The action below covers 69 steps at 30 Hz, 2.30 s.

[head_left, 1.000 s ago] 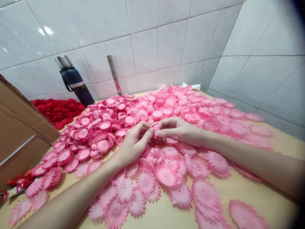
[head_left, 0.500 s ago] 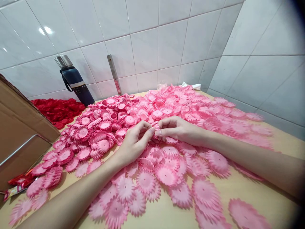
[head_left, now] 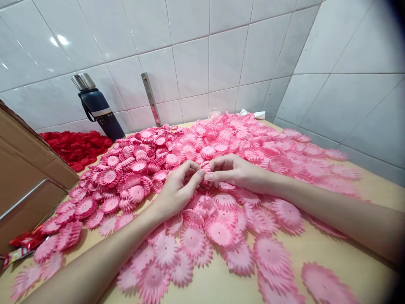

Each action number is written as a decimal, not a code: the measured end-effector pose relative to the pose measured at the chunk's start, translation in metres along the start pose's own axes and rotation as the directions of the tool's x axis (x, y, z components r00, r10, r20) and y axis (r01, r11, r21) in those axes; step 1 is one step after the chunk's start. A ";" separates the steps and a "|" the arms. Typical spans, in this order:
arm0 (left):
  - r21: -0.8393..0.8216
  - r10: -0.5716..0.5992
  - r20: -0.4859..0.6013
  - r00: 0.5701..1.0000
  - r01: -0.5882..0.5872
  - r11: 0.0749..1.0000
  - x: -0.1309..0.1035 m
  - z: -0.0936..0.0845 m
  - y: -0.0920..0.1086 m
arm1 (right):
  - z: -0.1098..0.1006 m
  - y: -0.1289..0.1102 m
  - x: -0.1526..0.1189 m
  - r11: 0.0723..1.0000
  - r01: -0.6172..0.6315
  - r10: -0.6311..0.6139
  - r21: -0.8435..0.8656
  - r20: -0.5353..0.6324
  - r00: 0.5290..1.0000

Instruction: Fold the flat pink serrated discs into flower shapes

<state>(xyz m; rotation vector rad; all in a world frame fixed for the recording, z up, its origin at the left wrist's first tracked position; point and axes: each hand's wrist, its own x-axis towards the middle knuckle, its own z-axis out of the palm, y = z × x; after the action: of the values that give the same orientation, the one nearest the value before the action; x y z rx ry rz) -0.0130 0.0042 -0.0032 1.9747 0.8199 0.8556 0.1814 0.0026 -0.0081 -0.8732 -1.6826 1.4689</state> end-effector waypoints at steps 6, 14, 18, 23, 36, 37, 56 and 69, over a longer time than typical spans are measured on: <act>0.002 0.003 0.006 1.000 -0.003 1.000 0.000 0.000 0.000 | 0.001 -0.002 -0.001 1.000 -0.003 0.003 0.001 0.006 1.000; -0.004 -0.004 0.007 1.000 0.004 1.000 0.001 -0.001 0.000 | 0.001 -0.001 -0.001 1.000 -0.004 0.004 0.001 -0.001 1.000; 0.004 0.006 0.002 1.000 -0.006 1.000 0.001 0.000 -0.001 | 0.001 -0.001 -0.001 1.000 -0.004 0.004 -0.004 0.000 1.000; 0.004 0.015 0.001 1.000 -0.015 1.000 0.001 -0.001 -0.002 | 0.001 -0.002 -0.001 1.000 -0.007 0.007 -0.013 -0.009 1.000; 0.032 0.016 0.011 1.000 -0.016 0.999 0.001 -0.001 -0.002 | 0.000 -0.001 -0.001 1.000 0.003 -0.003 -0.024 0.004 1.000; 0.034 0.017 0.011 1.000 -0.017 0.999 0.002 -0.001 -0.001 | 0.000 -0.001 -0.001 1.000 0.003 -0.003 -0.023 0.004 1.000; 0.044 0.015 0.025 1.000 -0.016 0.999 0.001 -0.001 -0.003 | 0.001 -0.001 -0.001 0.999 0.006 -0.006 -0.033 0.004 1.000; 0.048 0.024 0.026 0.999 -0.025 0.999 0.001 -0.001 -0.002 | 0.001 -0.001 -0.001 1.000 -0.004 0.004 -0.016 0.010 1.000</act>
<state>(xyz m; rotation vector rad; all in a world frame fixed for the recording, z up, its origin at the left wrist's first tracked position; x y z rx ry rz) -0.0136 0.0068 -0.0042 2.0377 0.8100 0.8308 0.1810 0.0014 -0.0069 -0.8798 -1.7035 1.4664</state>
